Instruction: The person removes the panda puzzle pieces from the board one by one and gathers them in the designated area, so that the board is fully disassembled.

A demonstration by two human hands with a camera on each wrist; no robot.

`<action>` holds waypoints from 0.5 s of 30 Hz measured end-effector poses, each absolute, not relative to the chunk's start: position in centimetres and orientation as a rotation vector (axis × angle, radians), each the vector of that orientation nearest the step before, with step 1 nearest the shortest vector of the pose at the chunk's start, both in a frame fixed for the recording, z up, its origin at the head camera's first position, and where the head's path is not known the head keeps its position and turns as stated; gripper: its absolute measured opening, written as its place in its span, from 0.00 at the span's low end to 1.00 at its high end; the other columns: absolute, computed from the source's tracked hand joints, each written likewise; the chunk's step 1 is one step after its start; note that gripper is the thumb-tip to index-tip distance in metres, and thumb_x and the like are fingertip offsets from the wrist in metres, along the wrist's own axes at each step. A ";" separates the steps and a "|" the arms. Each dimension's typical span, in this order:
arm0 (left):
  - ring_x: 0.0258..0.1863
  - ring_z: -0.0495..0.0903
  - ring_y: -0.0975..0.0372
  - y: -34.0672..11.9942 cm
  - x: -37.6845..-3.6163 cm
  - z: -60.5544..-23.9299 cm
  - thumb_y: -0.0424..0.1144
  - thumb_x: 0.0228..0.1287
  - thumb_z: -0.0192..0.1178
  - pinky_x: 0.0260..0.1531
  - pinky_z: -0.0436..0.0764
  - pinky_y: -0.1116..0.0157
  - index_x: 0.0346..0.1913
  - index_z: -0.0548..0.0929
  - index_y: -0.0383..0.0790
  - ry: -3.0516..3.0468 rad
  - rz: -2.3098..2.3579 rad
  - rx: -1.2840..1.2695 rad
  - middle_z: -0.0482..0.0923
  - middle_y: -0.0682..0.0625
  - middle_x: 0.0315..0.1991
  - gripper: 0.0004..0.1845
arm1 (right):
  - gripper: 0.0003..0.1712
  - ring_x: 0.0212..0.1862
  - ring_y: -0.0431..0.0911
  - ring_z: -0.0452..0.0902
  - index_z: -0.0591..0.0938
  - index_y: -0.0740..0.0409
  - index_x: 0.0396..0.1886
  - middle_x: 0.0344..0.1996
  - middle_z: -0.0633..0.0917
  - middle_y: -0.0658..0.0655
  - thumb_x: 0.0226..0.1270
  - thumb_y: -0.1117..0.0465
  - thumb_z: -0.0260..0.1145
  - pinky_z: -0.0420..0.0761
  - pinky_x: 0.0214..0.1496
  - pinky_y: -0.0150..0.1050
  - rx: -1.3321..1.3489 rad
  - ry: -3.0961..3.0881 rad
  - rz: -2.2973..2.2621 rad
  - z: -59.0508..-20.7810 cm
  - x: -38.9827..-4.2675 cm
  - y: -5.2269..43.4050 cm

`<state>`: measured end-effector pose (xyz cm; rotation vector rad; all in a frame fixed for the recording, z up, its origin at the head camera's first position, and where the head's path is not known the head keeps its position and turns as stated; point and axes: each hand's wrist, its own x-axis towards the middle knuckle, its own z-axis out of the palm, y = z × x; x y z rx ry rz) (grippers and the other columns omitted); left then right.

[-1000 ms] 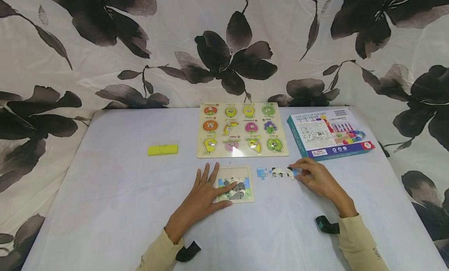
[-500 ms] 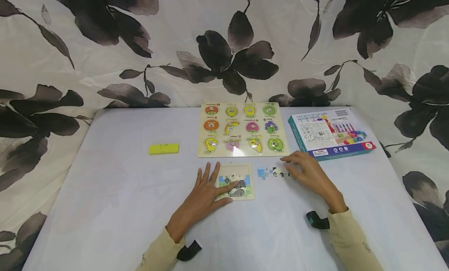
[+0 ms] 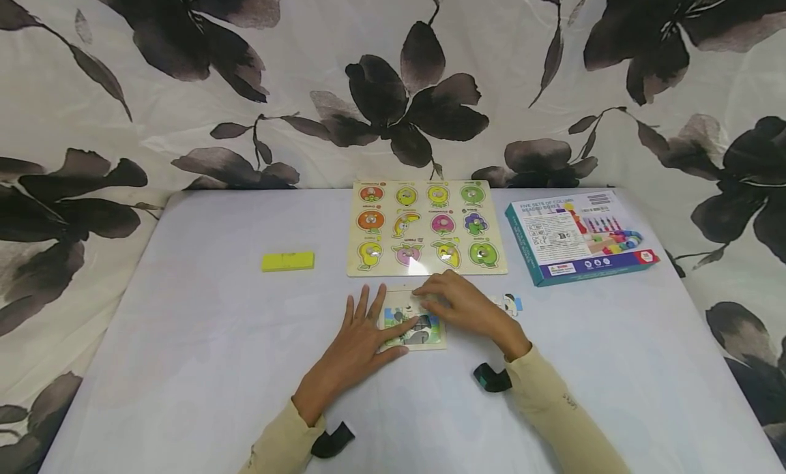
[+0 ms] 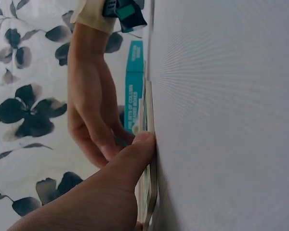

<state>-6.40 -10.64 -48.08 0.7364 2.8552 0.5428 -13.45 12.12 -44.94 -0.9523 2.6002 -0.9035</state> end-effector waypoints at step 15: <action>0.73 0.35 0.36 -10.6 -6.4 -48.2 0.61 0.66 0.52 0.66 0.40 0.34 0.64 0.74 0.60 2.854 0.511 0.746 0.40 0.34 0.75 0.26 | 0.12 0.47 0.42 0.71 0.86 0.53 0.48 0.42 0.82 0.48 0.68 0.60 0.62 0.70 0.50 0.40 -1.090 2.538 -0.877 -45.9 -13.5 8.7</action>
